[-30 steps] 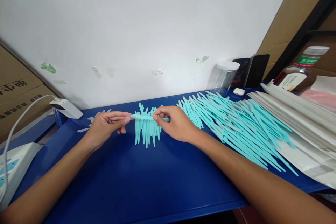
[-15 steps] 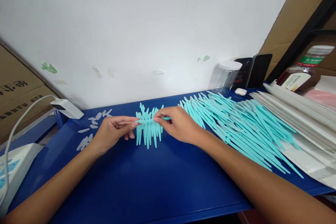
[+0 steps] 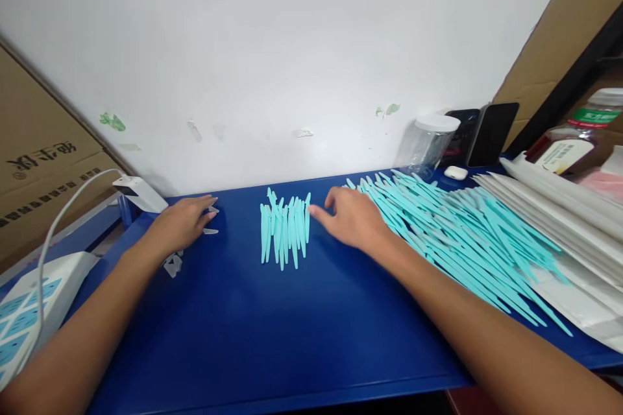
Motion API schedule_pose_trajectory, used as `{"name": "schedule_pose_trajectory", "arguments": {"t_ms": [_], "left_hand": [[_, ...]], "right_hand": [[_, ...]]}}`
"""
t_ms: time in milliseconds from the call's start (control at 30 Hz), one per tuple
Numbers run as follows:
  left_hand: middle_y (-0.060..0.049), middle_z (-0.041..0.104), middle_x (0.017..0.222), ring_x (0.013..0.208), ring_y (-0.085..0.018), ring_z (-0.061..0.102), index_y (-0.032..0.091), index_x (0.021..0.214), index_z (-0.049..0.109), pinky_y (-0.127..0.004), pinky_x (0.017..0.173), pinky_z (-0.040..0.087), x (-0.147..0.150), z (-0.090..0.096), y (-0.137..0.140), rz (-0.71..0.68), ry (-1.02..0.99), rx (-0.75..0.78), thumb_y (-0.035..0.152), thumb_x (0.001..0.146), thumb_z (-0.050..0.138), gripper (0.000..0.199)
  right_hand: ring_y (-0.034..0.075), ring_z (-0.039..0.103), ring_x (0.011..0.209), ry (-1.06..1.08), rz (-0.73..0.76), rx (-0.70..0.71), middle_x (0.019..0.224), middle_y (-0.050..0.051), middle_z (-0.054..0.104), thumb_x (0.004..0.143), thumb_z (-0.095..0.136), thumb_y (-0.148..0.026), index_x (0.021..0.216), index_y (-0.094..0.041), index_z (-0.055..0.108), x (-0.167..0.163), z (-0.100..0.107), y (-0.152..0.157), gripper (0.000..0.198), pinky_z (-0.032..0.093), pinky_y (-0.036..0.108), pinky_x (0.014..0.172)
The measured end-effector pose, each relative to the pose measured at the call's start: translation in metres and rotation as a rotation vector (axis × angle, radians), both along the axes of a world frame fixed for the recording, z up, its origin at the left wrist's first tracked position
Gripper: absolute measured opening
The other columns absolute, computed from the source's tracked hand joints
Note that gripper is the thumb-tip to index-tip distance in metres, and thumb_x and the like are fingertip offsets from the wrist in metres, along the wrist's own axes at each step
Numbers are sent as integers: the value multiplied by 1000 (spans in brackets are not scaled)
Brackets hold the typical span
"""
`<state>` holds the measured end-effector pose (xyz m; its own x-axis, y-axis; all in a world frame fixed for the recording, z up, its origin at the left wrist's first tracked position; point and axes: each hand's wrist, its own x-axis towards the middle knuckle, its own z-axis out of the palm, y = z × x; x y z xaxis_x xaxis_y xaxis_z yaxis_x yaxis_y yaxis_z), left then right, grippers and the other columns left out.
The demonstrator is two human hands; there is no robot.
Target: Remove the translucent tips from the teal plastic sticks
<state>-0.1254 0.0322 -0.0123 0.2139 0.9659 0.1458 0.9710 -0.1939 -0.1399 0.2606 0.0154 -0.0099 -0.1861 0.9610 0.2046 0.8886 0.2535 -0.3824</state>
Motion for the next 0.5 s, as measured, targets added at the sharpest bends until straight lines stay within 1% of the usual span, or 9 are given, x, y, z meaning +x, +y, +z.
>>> {"name": "schedule_pose_trajectory", "arguments": {"t_ms": [67,167,267,333,400,500], "left_hand": [[-20,67,142,129,-39,64,14,138,68,-49,103,50,2,-7,2,5,-10,-50,30,102,42,47],[-17,77,125,113,-38,72,18,129,75,-47,94,54,4,-8,5,-2,-95,-44,32,100,47,43],[-11,81,111,100,-33,75,23,116,80,-41,87,55,2,-3,7,-49,-288,-1,36,94,57,34],[-10,82,106,93,-31,75,22,119,79,-39,84,54,-1,-1,9,-49,-364,39,39,91,62,36],[-12,80,108,94,-32,73,21,121,78,-40,84,54,-5,-2,11,-50,-346,69,43,90,63,40],[-12,78,109,98,-32,72,23,109,81,-40,85,52,-8,-6,14,-83,-298,58,45,92,61,34]], "right_hand": [[26,65,73,13,71,-52,91,12,73,91,62,-67,96,-18,67,-17,-8,-10,49,41,35,57],[25,64,73,20,122,-86,96,12,73,89,67,-52,93,-19,64,-26,-16,-17,33,41,35,57],[23,63,70,46,129,-143,89,10,72,87,68,-40,85,-21,62,-21,-15,-16,20,38,34,55],[22,62,65,72,126,-190,81,7,71,84,70,-36,81,-22,62,-16,-13,-13,17,36,33,53],[20,61,61,93,123,-225,75,5,70,84,70,-34,79,-22,62,-12,-10,-11,15,35,33,52],[20,62,60,117,141,-270,71,3,70,88,69,-33,78,-22,63,-9,-7,-11,15,36,32,52]]}}
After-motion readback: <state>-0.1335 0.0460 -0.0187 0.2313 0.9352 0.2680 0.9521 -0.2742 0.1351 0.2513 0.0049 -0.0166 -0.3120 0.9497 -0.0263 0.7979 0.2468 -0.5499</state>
